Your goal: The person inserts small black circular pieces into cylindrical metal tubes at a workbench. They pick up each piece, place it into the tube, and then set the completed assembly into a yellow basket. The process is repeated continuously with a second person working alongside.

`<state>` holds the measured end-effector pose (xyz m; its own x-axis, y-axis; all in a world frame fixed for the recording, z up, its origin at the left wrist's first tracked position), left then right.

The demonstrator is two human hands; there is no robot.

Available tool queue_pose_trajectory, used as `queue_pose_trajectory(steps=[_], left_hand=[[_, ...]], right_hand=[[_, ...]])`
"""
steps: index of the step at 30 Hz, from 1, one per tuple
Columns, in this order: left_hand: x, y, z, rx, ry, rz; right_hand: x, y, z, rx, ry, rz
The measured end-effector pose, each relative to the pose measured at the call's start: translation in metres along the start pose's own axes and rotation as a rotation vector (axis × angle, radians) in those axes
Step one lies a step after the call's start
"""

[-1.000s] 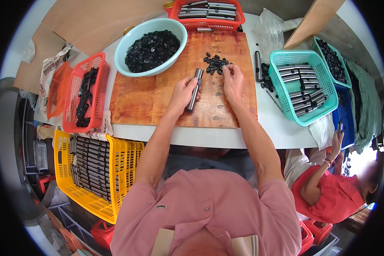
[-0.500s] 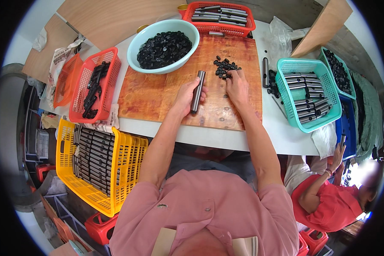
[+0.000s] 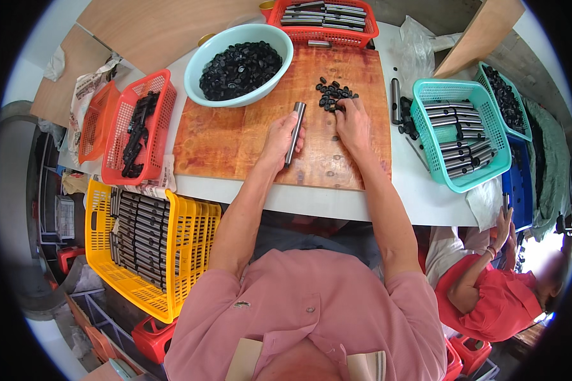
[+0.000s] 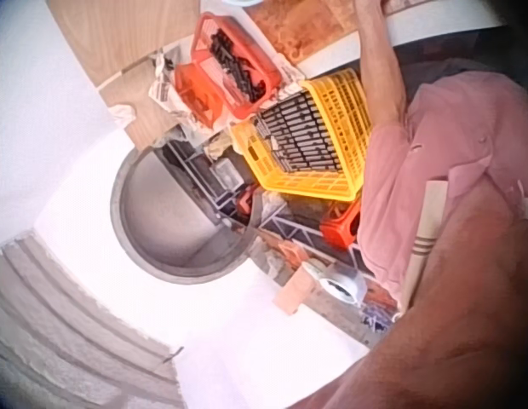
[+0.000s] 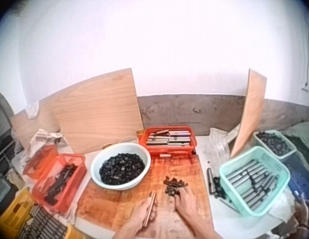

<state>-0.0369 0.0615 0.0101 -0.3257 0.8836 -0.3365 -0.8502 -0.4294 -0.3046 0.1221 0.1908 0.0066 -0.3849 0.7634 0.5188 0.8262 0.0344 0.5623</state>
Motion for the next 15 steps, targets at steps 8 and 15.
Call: queue_pose_trajectory(steps=[8, 15], left_hand=[[-0.0050, -0.0050, 0.0073, 0.015, -0.014, 0.009], [-0.0053, -0.0069, 0.0011, 0.125, -0.046, 0.029]], right_hand=[[0.0003, 0.0029, -0.0028, 0.012, -0.040, -0.008], [0.0005, 0.0015, -0.0005, 0.029, -0.024, 0.002]])
Point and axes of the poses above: each hand's wrist, its own x-axis towards the middle knuckle, its own y-axis out of the back of the hand, z = x × y, the point moved 4 cm from there along x, towards the middle knuckle, and after that the axes turned 2 degrees about y, right-handed, at the moved point
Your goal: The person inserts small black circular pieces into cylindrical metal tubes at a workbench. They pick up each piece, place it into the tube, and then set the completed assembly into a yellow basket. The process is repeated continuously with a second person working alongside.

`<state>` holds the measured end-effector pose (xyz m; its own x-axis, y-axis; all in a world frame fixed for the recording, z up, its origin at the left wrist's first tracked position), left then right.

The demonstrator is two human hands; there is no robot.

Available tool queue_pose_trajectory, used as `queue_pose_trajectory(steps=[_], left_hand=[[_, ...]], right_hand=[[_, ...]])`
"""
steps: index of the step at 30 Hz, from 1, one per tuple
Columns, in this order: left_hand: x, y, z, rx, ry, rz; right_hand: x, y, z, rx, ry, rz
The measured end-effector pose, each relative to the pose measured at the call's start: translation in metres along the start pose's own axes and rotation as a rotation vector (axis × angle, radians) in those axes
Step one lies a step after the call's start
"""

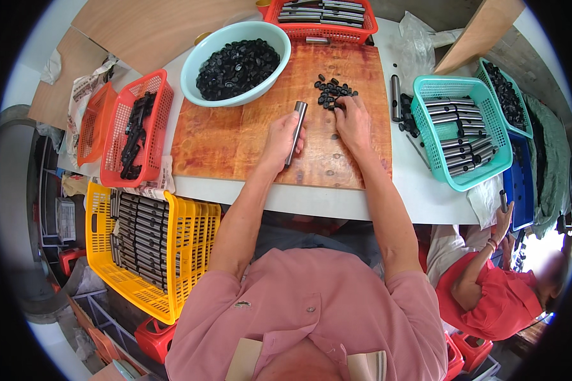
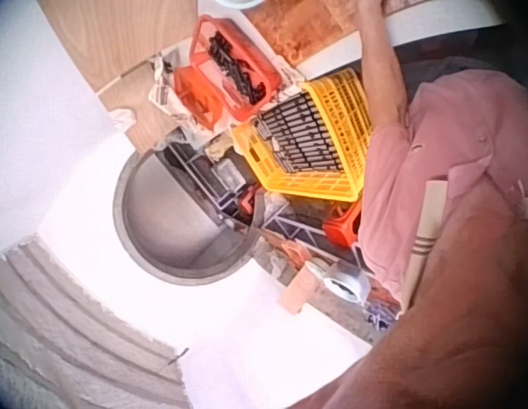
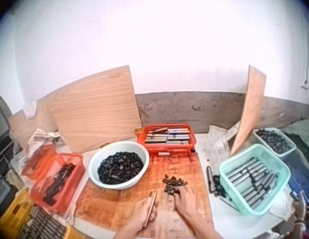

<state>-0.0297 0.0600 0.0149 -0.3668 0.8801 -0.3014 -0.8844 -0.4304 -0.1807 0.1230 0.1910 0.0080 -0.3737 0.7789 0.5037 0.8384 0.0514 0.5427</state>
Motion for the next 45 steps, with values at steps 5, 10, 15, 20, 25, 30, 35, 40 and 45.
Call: queue_pose_trajectory(steps=[5, 10, 15, 20, 25, 30, 35, 40, 45], left_hand=[[0.005, 0.005, -0.004, -0.010, -0.002, 0.013], [0.005, 0.004, -0.001, -0.052, 0.041, 0.009], [0.000, 0.004, 0.007, -0.140, 0.073, -0.009], [0.002, 0.008, 0.004, -0.216, 0.049, -0.028], [-0.003, 0.009, 0.004, -0.146, 0.040, -0.037], [0.003, -0.001, -0.001, 0.080, -0.060, -0.014], [-0.003, -0.007, -0.002, 0.191, -0.113, -0.012], [-0.005, -0.005, -0.001, 0.167, -0.107, -0.077], [-0.007, -0.008, 0.001, 0.119, -0.075, -0.038]], right_hand=[[0.000, -0.001, 0.001, -0.006, -0.013, -0.011], [0.000, 0.000, -0.002, -0.011, -0.007, -0.006], [0.000, 0.000, -0.001, 0.005, -0.030, -0.011], [0.000, 0.002, -0.004, -0.012, -0.059, -0.034], [0.001, 0.003, -0.006, -0.017, -0.073, -0.041], [0.000, 0.002, -0.004, -0.013, -0.040, -0.028], [0.000, 0.003, -0.002, -0.016, -0.050, -0.033], [0.001, 0.003, -0.004, -0.005, -0.061, -0.036], [0.000, 0.002, -0.003, 0.008, -0.032, -0.011]])
Point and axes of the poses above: each hand's wrist, its own x-axis towards the middle knuckle, its own y-axis out of the back of the hand, z = x × y, the point moved 4 cm from there along x, towards the middle knuckle, and after that the axes turned 2 degrees about y, right-handed, at the moved point
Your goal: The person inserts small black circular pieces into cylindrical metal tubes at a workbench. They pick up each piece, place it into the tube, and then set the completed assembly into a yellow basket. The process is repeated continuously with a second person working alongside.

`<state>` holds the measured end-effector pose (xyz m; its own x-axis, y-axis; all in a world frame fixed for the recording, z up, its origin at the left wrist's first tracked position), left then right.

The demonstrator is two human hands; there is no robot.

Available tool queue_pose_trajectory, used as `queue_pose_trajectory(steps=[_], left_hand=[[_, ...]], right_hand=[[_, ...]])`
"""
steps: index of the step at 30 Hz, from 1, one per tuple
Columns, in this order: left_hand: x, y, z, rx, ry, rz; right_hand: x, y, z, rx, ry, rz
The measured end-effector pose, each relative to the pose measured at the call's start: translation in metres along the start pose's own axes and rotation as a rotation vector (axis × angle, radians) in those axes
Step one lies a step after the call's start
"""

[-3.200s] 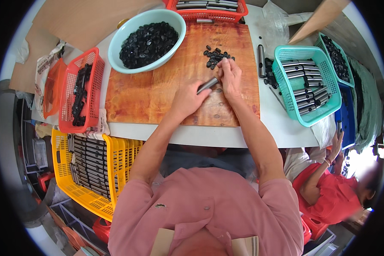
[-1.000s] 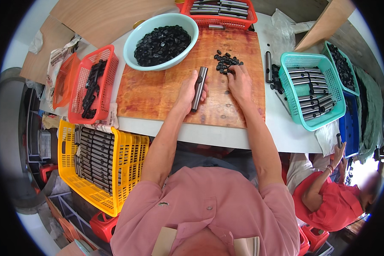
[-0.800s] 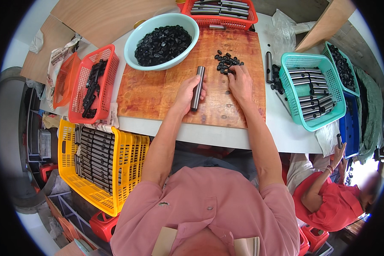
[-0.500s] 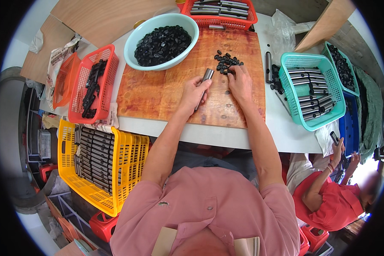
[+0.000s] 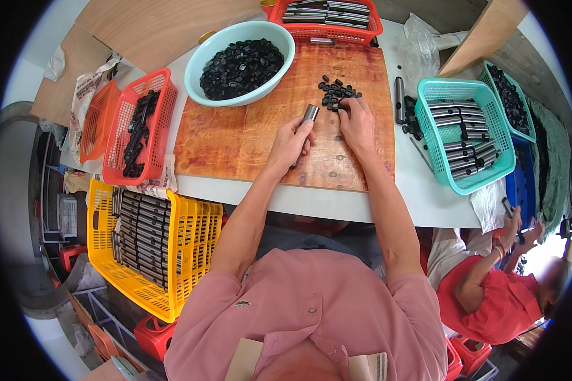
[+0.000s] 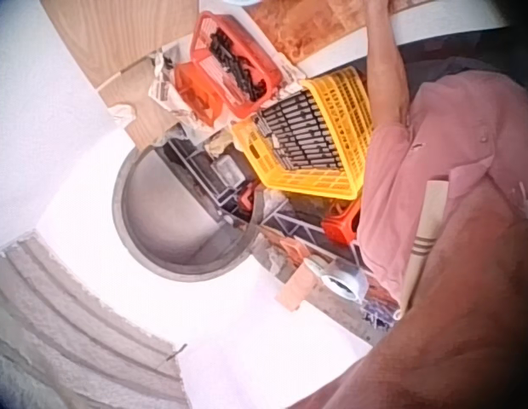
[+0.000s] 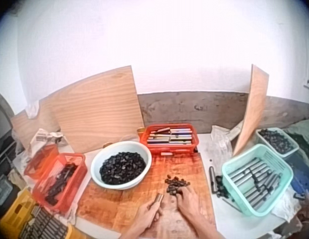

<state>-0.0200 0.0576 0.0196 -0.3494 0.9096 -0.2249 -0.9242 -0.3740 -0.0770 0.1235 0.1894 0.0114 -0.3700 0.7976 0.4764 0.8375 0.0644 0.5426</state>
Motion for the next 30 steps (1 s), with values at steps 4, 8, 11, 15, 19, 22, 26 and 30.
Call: queue_pose_trajectory(steps=[4, 8, 11, 15, 19, 22, 26, 30], left_hand=[[0.001, 0.003, -0.004, -0.039, 0.057, -0.004], [0.003, 0.004, -0.002, -0.116, 0.010, -0.029], [0.003, 0.004, -0.003, -0.071, -0.021, 0.020], [0.007, 0.008, -0.007, -0.053, -0.091, 0.104], [0.010, 0.014, -0.013, -0.144, -0.033, 0.118], [0.002, 0.007, 0.002, -0.186, -0.015, 0.081], [0.008, 0.012, -0.009, -0.107, -0.009, 0.025], [0.010, 0.010, -0.010, -0.118, -0.045, 0.060]], right_hand=[[0.000, 0.001, -0.002, 0.000, -0.022, -0.009], [0.000, 0.001, -0.001, 0.000, -0.023, -0.006], [0.000, -0.001, 0.001, 0.006, -0.021, -0.003], [0.000, 0.000, 0.002, 0.006, -0.033, -0.012], [0.000, -0.002, 0.002, 0.006, -0.042, -0.032], [0.000, 0.000, -0.007, -0.059, 0.000, -0.086], [-0.002, -0.002, -0.007, -0.115, 0.070, -0.080], [-0.006, 0.004, -0.018, -0.142, 0.232, -0.003]])
Point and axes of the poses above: each hand's wrist, its own x-axis towards the middle knuckle, its own y-axis out of the back of the hand, z = x × y, the point moved 4 cm from there along x, towards the middle knuckle, and after that the axes turned 2 degrees about y, right-handed, at the moved point
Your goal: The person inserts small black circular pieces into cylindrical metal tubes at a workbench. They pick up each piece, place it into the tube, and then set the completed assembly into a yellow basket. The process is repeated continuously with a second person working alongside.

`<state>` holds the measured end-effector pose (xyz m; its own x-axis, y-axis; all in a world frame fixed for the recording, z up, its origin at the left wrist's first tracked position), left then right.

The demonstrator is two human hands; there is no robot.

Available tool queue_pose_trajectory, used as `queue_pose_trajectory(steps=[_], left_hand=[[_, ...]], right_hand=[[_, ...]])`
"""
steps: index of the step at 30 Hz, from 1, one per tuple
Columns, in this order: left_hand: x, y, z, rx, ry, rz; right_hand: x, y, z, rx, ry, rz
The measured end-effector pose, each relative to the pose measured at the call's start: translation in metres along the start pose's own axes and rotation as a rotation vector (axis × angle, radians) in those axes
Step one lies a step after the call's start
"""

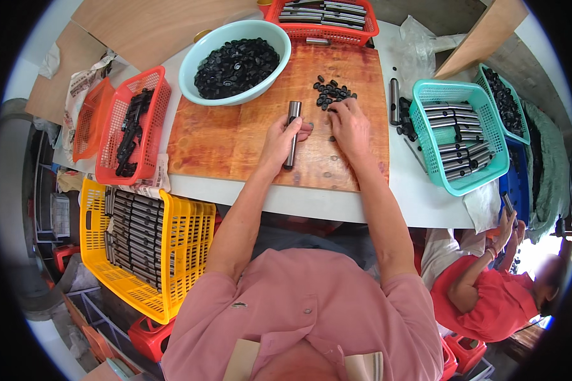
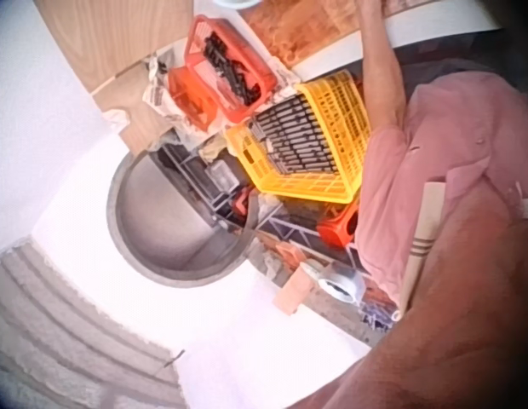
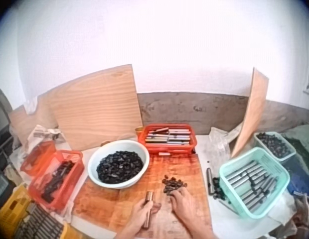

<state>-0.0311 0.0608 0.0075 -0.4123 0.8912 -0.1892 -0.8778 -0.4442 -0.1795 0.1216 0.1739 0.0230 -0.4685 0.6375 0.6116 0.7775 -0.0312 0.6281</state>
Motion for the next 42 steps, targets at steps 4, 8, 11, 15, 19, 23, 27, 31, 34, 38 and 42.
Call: queue_pose_trajectory(steps=[4, 8, 11, 15, 19, 23, 27, 31, 34, 38, 42], left_hand=[[0.007, 0.010, -0.008, -0.102, 0.013, 0.014], [0.003, 0.008, -0.001, -0.121, 0.048, 0.019], [0.001, 0.008, -0.001, -0.082, 0.037, 0.015], [-0.003, 0.007, 0.003, -0.058, 0.014, 0.023], [-0.005, 0.010, 0.001, -0.056, 0.015, -0.019], [-0.008, 0.010, 0.003, -0.088, 0.053, -0.054], [-0.016, 0.005, 0.001, -0.180, 0.162, -0.129], [-0.020, -0.001, -0.015, -0.326, 0.213, -0.248], [-0.028, -0.006, -0.017, -0.435, 0.241, -0.251], [-0.027, -0.002, -0.021, -0.527, 0.226, -0.289], [-0.027, -0.002, -0.021, -0.550, 0.199, -0.311]], right_hand=[[-0.005, -0.005, -0.011, -0.106, 0.089, -0.109], [-0.008, 0.006, -0.015, 0.053, 0.065, -0.151], [-0.015, 0.009, -0.010, 0.079, 0.055, -0.198], [-0.021, 0.014, -0.007, 0.071, -0.015, -0.205], [-0.024, 0.020, -0.002, 0.197, -0.227, -0.234], [-0.026, 0.021, 0.010, 0.195, -0.261, -0.268], [-0.024, 0.025, 0.007, 0.147, -0.255, -0.247], [-0.021, 0.022, 0.011, 0.119, -0.270, -0.191], [-0.018, 0.029, 0.007, 0.178, -0.236, -0.243], [-0.013, 0.039, 0.001, 0.118, -0.086, -0.436], [-0.013, 0.040, -0.001, 0.043, -0.125, -0.509]])
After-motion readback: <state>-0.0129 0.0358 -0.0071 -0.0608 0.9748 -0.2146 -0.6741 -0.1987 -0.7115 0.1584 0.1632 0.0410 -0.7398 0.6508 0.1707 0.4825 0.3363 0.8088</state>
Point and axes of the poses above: each hand's wrist, its own x-axis towards the middle knuckle, its own y-axis out of the back of the hand, z = x × y, the point moved 4 cm from there along x, towards the middle knuckle, and after that the axes turned 2 degrees about y, right-handed, at the moved point
